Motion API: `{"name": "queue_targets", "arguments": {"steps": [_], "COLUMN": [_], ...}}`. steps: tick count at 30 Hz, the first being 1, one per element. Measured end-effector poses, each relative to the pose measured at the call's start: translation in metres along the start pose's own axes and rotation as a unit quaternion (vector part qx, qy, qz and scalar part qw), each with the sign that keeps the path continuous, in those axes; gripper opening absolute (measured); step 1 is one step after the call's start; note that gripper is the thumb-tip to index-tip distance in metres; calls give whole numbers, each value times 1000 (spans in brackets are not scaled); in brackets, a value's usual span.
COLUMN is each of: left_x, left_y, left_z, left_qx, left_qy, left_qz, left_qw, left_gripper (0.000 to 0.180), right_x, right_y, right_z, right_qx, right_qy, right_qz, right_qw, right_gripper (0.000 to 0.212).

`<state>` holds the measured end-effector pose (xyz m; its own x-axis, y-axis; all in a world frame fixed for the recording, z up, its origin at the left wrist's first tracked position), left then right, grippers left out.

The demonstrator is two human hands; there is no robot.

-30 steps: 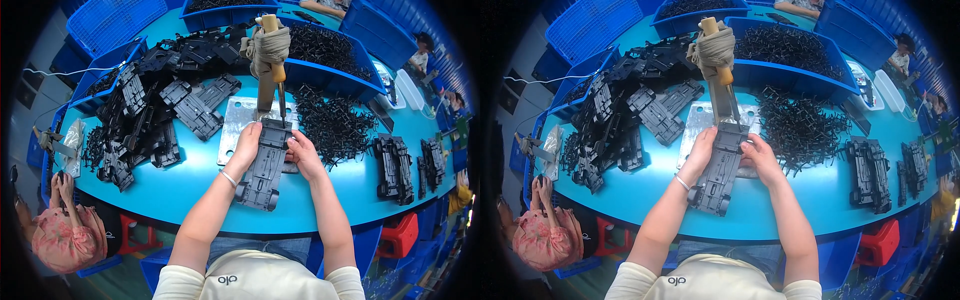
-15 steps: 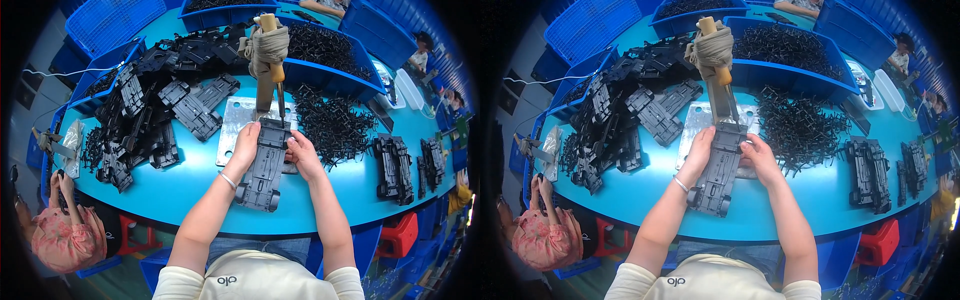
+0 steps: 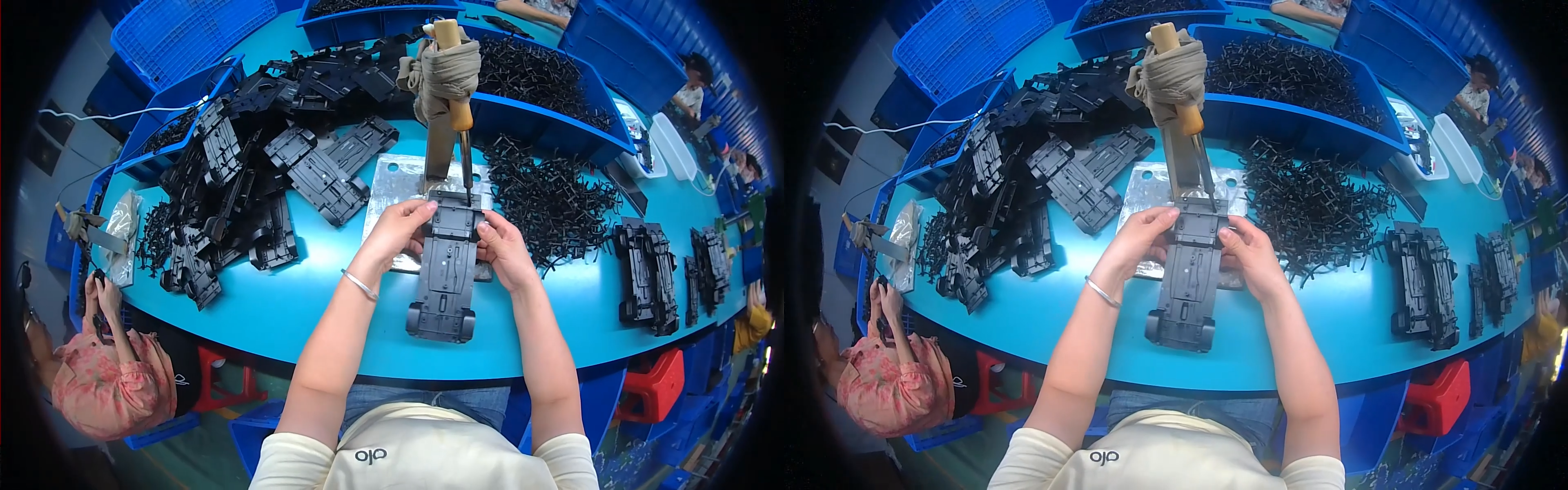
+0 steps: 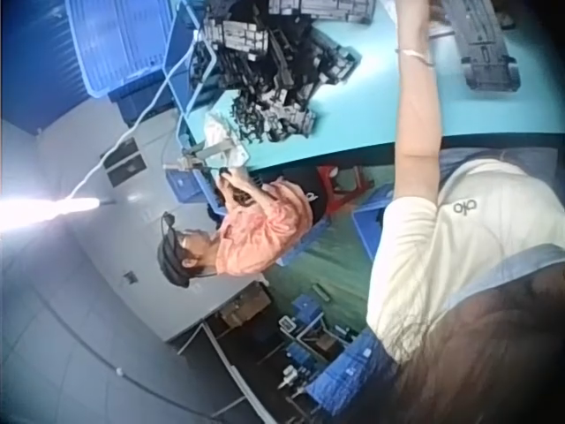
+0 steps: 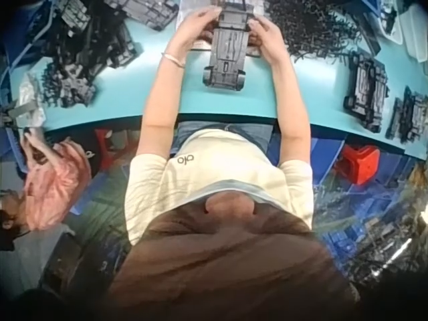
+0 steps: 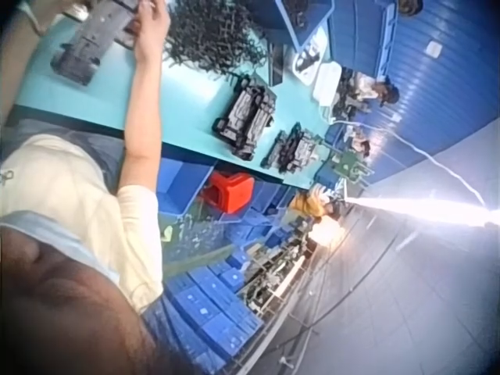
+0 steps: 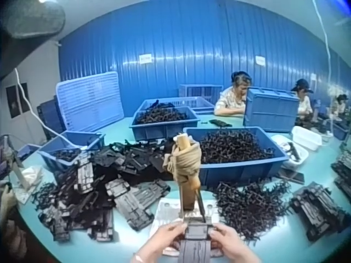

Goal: Assembling plastic components onto a toy base using a stationary press tool on an assembly line.

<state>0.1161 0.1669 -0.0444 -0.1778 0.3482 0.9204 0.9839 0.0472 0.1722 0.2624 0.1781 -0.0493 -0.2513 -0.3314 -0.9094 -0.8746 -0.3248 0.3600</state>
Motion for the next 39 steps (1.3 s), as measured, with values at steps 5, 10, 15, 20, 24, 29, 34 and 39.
{"name": "queue_targets", "arguments": {"steps": [5, 10, 15, 20, 24, 29, 34, 39], "left_x": [-6, -7, -3, -5, -4, -1, 3, 2], "left_y": [0, 15, 27, 34, 40, 44, 45, 47], "left_z": [3, 6, 24, 37, 47, 46, 40, 42], "left_qx": [-14, 3, -14, 8, -4, -26, -15, -13], "left_qy": [-11, -12, -33, -40, -9, -16, -26, -10], "left_qz": [-14, -27, -11, -29, -112, -141, -154, -160], "left_qw": [1000, 1000, 999, 999, 994, 989, 988, 987], "left_gripper": [31, 30, 33, 35, 31, 32, 31, 29], "right_x": [-1, -5, -10, -15, -15, -19, -17, -18], "right_y": [-3, -10, -15, -19, -22, -23, -24, -25], "right_z": [1, 2, 3, 5, 10, 9, 10, 9], "right_qx": [8, 32, 46, 40, 74, 92, 73, 89], "right_qy": [14, 2, -4, -23, -37, -47, -47, -43], "right_qz": [-33, -36, 7, 92, 107, 111, 112, 99], "right_qw": [999, 999, 999, 995, 991, 988, 990, 990], "right_gripper": [33, 21, 20, 19, 22, 21, 19, 18]}}
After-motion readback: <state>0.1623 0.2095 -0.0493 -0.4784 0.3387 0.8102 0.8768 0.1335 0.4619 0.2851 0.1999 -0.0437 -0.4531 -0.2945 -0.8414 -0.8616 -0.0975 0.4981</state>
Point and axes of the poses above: each hand's wrist, its own z-axis towards the middle knuckle, its own y-axis out of the palm, x = y × z, the point moved 6 cm from there along z, towards the middle knuckle, and after that the axes turned 3 degrees about x, right-handed, at the moved point
